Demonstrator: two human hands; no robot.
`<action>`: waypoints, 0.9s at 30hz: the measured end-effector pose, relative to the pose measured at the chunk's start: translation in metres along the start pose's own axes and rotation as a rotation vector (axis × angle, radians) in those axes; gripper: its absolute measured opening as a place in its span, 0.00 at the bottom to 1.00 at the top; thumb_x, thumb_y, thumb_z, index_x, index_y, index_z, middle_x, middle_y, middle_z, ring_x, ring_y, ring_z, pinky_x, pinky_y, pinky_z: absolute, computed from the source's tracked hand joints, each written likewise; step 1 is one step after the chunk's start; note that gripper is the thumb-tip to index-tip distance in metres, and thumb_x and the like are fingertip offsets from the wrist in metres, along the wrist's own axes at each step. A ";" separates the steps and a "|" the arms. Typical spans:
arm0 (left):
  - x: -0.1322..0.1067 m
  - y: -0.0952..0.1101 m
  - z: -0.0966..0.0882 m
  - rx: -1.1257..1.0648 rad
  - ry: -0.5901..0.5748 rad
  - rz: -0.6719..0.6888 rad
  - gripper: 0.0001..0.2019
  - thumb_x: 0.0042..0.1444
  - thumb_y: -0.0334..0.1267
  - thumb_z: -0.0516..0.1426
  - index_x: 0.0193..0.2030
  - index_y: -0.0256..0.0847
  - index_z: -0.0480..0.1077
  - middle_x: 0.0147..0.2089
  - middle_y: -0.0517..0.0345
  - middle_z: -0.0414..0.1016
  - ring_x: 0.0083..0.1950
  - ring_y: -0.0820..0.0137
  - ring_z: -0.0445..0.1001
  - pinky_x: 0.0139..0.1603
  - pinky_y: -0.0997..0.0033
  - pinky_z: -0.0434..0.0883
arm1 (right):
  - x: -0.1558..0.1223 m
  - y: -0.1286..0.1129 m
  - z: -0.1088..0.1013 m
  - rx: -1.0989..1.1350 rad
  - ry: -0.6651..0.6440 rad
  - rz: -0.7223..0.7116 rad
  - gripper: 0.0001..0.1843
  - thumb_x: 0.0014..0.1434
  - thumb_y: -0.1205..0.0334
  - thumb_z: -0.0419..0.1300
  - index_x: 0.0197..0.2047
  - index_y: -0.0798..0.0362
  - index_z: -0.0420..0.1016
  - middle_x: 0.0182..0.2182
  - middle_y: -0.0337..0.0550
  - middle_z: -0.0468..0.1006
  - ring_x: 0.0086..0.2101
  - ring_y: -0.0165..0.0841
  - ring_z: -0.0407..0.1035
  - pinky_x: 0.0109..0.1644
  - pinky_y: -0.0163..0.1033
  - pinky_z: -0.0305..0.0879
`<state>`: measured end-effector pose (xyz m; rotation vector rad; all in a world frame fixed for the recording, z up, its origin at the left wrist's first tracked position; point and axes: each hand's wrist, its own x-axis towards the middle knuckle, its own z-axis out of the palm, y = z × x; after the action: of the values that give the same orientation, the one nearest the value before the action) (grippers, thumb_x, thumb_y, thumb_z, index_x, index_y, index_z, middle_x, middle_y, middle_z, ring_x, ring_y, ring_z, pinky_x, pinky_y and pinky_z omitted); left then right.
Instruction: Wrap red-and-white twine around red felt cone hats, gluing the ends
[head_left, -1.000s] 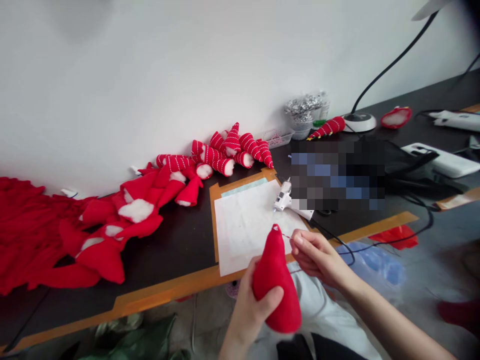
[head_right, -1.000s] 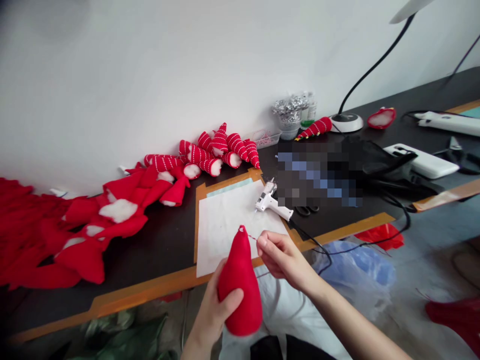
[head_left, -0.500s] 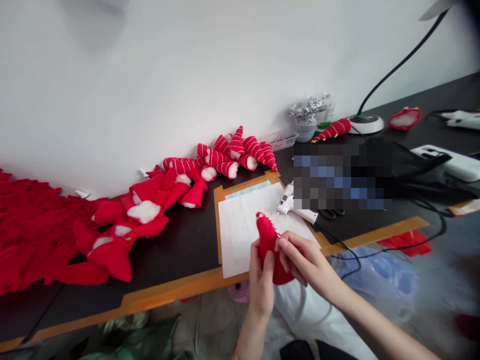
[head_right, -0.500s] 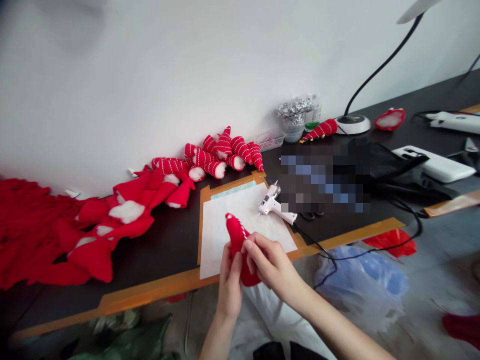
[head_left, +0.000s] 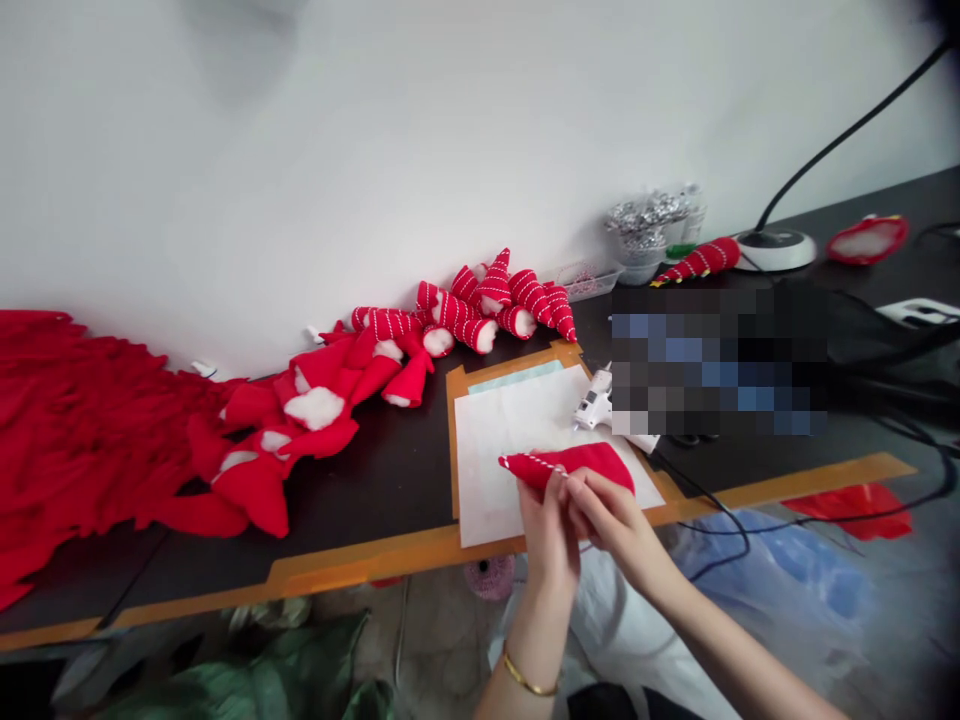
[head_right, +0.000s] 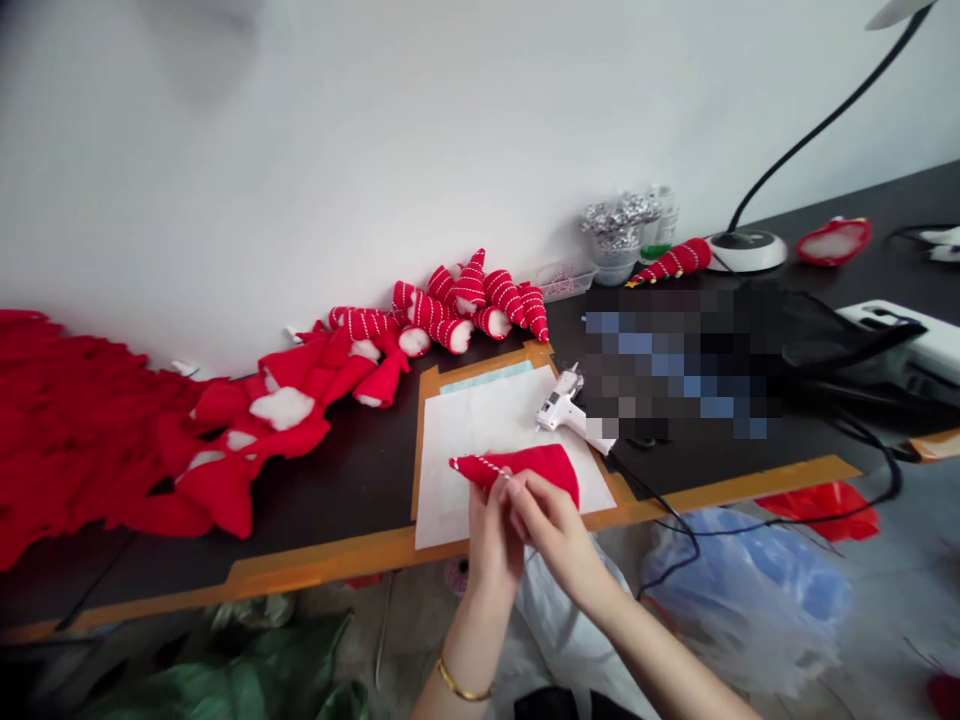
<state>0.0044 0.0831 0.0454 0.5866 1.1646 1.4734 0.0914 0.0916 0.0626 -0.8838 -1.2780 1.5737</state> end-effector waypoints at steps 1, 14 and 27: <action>-0.001 0.000 -0.004 -0.068 -0.024 -0.003 0.22 0.53 0.50 0.65 0.49 0.45 0.64 0.39 0.59 0.75 0.37 0.68 0.75 0.39 0.69 0.72 | 0.004 0.004 -0.004 -0.017 0.021 -0.013 0.25 0.65 0.38 0.58 0.30 0.52 0.69 0.18 0.31 0.61 0.19 0.26 0.53 0.20 0.32 0.48; -0.001 -0.003 -0.033 0.014 0.143 0.066 0.24 0.49 0.52 0.69 0.45 0.39 0.71 0.42 0.52 0.80 0.44 0.64 0.80 0.46 0.67 0.75 | -0.007 0.010 -0.012 -0.402 -0.161 -0.169 0.19 0.72 0.50 0.52 0.33 0.51 0.74 0.27 0.41 0.77 0.28 0.35 0.70 0.35 0.38 0.64; 0.003 0.003 -0.047 0.013 -0.073 0.081 0.20 0.51 0.42 0.70 0.47 0.37 0.74 0.46 0.50 0.81 0.49 0.60 0.80 0.54 0.60 0.74 | 0.000 0.010 -0.020 -0.367 -0.117 -0.184 0.20 0.73 0.52 0.51 0.31 0.52 0.68 0.25 0.37 0.70 0.27 0.31 0.64 0.32 0.35 0.60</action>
<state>-0.0373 0.0699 0.0289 0.6981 1.1058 1.5016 0.1080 0.0983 0.0486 -0.8767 -1.7171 1.2821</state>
